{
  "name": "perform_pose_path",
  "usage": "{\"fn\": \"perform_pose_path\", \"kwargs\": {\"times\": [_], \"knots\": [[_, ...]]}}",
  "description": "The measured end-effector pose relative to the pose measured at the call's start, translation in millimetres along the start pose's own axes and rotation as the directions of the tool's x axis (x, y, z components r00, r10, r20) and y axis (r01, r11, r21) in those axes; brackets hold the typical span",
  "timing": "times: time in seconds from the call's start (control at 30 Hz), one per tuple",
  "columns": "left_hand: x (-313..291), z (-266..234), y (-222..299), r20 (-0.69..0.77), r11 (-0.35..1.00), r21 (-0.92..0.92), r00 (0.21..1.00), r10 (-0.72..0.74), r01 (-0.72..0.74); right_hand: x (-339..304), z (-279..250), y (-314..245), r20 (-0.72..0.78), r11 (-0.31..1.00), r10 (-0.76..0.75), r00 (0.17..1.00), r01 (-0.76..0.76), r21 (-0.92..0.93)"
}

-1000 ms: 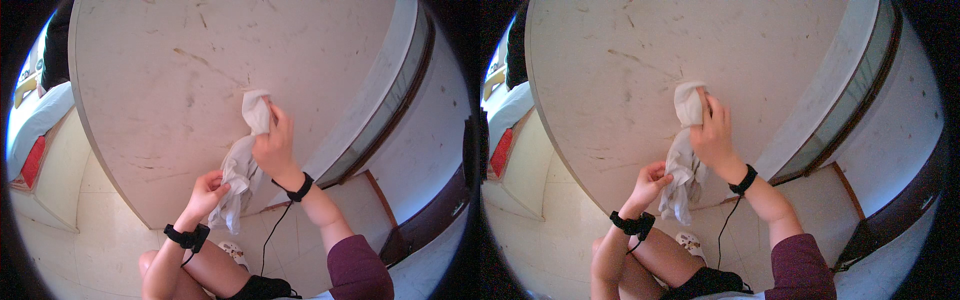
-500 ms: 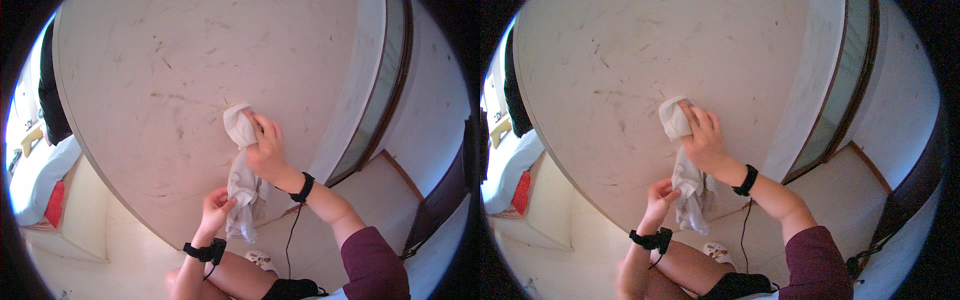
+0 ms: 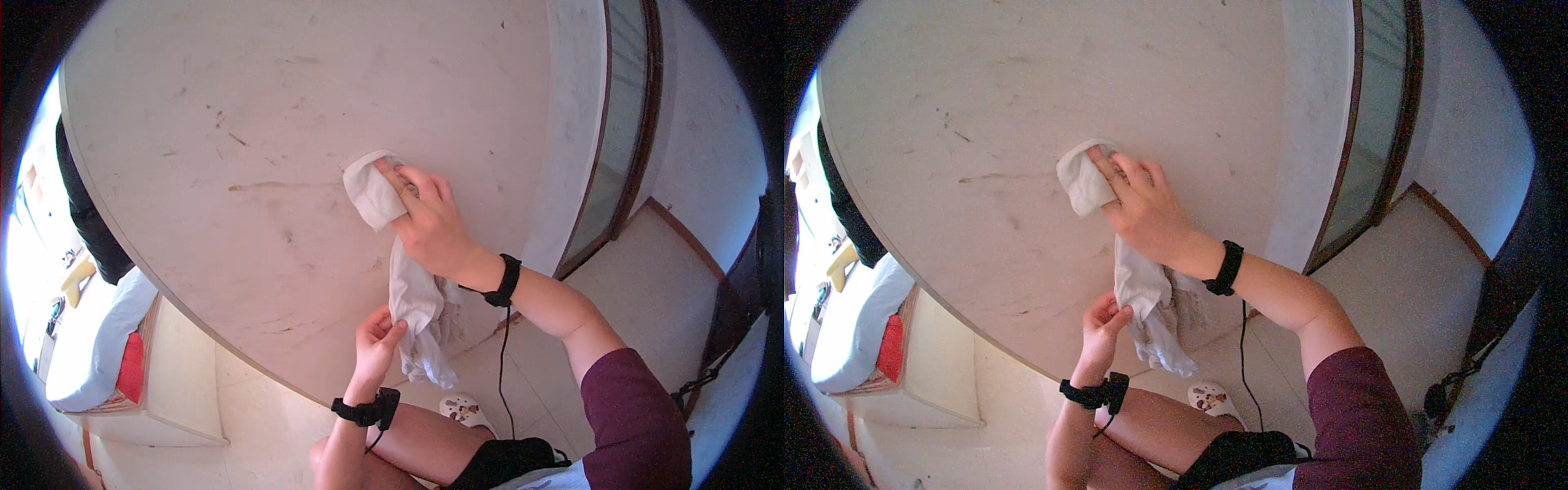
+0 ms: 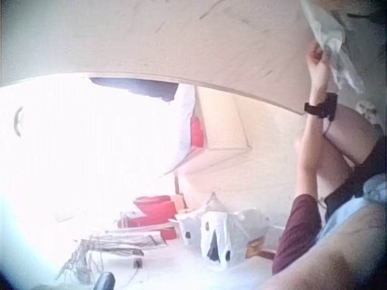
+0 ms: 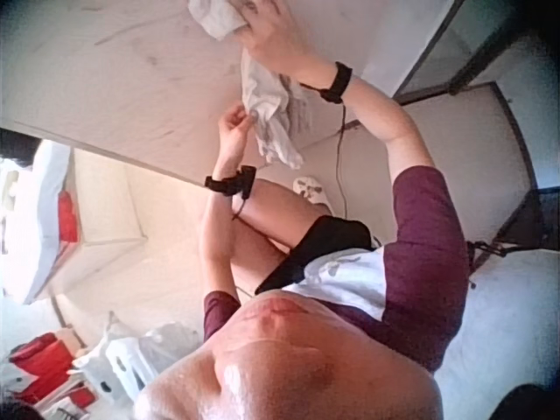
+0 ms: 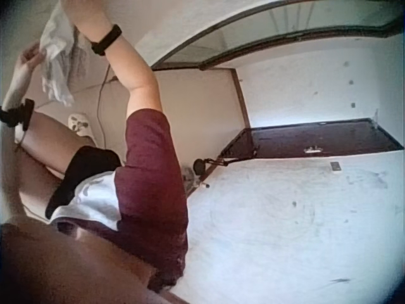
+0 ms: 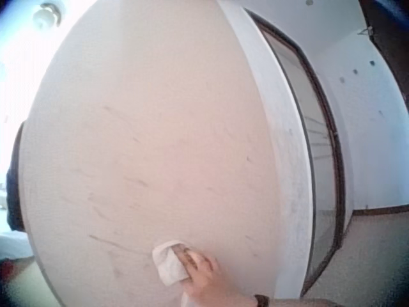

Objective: Cleaning markings or stains off a white wall using a damp cloth.

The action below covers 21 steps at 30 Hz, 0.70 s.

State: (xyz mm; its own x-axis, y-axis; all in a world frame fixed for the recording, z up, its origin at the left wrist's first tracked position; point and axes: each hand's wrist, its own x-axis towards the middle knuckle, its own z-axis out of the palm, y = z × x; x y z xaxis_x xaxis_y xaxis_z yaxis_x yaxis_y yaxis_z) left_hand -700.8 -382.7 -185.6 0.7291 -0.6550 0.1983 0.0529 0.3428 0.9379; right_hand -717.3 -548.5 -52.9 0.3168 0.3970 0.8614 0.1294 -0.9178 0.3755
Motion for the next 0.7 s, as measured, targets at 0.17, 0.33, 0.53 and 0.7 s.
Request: {"fn": "perform_pose_path", "kwargs": {"times": [0.17,0.33,0.53,0.7], "knots": [[3.7,-9.4,-12.7,-0.023,1.000,0.023,1.000,-0.018,0.019,-30.1,6.9,-8.6,0.068,0.998,-0.021,0.997,0.017,0.060],[3.3,-7.4,-2.3,-0.021,0.996,0.081,0.999,-0.025,0.027,-52.1,-3.1,15.4,0.048,0.999,0.040,0.998,-0.040,-0.014],[2.5,-3.8,4.7,-0.064,0.995,0.099,0.998,0.002,0.004,-44.4,-10.4,25.5,0.017,0.996,0.085,0.996,-0.085,-0.025],[4.4,-16.0,0.9,-0.076,0.990,0.144,0.997,0.007,0.004,-70.0,-5.6,14.2,0.076,0.997,0.069,0.995,-0.071,0.019]]}}
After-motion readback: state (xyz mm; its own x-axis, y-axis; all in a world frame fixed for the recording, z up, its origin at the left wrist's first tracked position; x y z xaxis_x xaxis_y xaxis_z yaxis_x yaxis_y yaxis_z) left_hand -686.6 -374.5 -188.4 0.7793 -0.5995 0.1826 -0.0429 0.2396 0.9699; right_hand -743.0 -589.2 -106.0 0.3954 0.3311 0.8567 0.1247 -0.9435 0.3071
